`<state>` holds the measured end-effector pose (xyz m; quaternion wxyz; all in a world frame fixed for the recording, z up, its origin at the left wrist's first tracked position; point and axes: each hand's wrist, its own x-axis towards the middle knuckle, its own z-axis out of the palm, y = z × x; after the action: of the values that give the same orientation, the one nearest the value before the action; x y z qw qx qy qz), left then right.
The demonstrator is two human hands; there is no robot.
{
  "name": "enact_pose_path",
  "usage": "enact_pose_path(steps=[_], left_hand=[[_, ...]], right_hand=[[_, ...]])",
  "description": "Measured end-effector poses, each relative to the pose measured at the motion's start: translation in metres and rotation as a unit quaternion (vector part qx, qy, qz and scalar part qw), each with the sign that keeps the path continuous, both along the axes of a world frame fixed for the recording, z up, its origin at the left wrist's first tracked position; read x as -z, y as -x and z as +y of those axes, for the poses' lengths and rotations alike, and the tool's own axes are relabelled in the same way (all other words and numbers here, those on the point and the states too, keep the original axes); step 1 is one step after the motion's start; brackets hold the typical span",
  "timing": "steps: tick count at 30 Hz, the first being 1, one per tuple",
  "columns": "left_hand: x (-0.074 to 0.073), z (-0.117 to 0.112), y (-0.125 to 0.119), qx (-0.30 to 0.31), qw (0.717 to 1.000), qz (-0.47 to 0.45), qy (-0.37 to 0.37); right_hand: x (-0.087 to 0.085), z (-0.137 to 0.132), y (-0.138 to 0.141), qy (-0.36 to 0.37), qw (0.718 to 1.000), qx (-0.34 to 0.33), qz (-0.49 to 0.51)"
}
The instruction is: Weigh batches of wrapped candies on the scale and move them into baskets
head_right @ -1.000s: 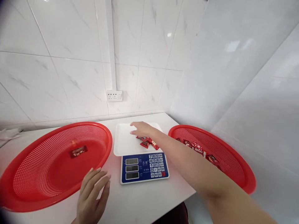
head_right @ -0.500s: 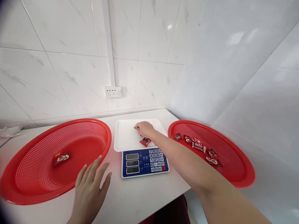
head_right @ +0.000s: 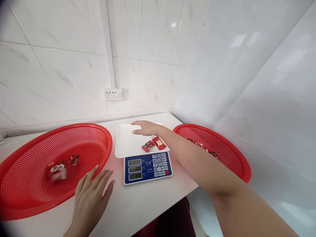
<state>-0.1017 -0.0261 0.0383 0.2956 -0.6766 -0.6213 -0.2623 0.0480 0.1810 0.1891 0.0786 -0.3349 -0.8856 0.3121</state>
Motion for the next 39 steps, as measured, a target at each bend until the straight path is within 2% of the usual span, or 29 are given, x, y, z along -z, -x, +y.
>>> enact_pose_path(steps=[3, 5, 8, 11, 14, 17, 24, 30, 33, 35, 37, 39], left_hand=[[0.001, -0.001, 0.001, 0.004, 1.0, 0.001, 0.01], [0.001, -0.001, 0.002, 0.007, 1.0, 0.005, 0.016], [0.002, -0.001, 0.002, 0.007, 1.0, 0.012, 0.019], [0.002, 0.001, 0.002, 0.004, 1.0, 0.018, 0.017], [0.001, 0.001, 0.0, 0.001, 1.0, 0.015, 0.018], [-0.001, 0.001, -0.002, -0.002, 1.0, 0.004, 0.022], [0.0, 0.0, -0.004, 0.006, 0.999, -0.027, 0.029], [0.0, 0.0, -0.007, 0.005, 0.996, -0.08, 0.031], [0.0, -0.001, -0.008, -0.002, 0.996, -0.082, 0.034], [0.001, -0.001, -0.006, -0.004, 0.997, -0.063, 0.044], [0.002, -0.001, -0.003, -0.005, 0.998, -0.035, 0.054], [0.004, -0.001, -0.001, -0.007, 0.998, -0.012, 0.056]], right_hand=[[0.035, 0.019, -0.048, -0.005, 0.989, 0.072, -0.125], [0.061, 0.026, -0.07, 0.007, 0.979, 0.12, -0.165], [0.088, 0.023, -0.075, -0.042, 0.979, 0.134, -0.149], [0.098, 0.013, -0.06, -0.112, 0.975, 0.143, -0.13], [0.101, 0.008, -0.047, -0.166, 0.966, 0.155, -0.119], [0.103, 0.012, -0.042, -0.18, 0.964, 0.163, -0.111], [0.1, 0.029, -0.036, -0.149, 0.965, 0.184, -0.112], [0.094, 0.034, -0.033, -0.115, 0.969, 0.187, -0.115], [0.083, 0.032, -0.028, -0.111, 0.972, 0.183, -0.1], [0.071, 0.027, -0.014, -0.108, 0.975, 0.186, -0.056], [0.056, 0.017, 0.013, -0.079, 0.981, 0.174, 0.028], [0.042, 0.003, 0.049, -0.028, 0.985, 0.126, 0.116]])
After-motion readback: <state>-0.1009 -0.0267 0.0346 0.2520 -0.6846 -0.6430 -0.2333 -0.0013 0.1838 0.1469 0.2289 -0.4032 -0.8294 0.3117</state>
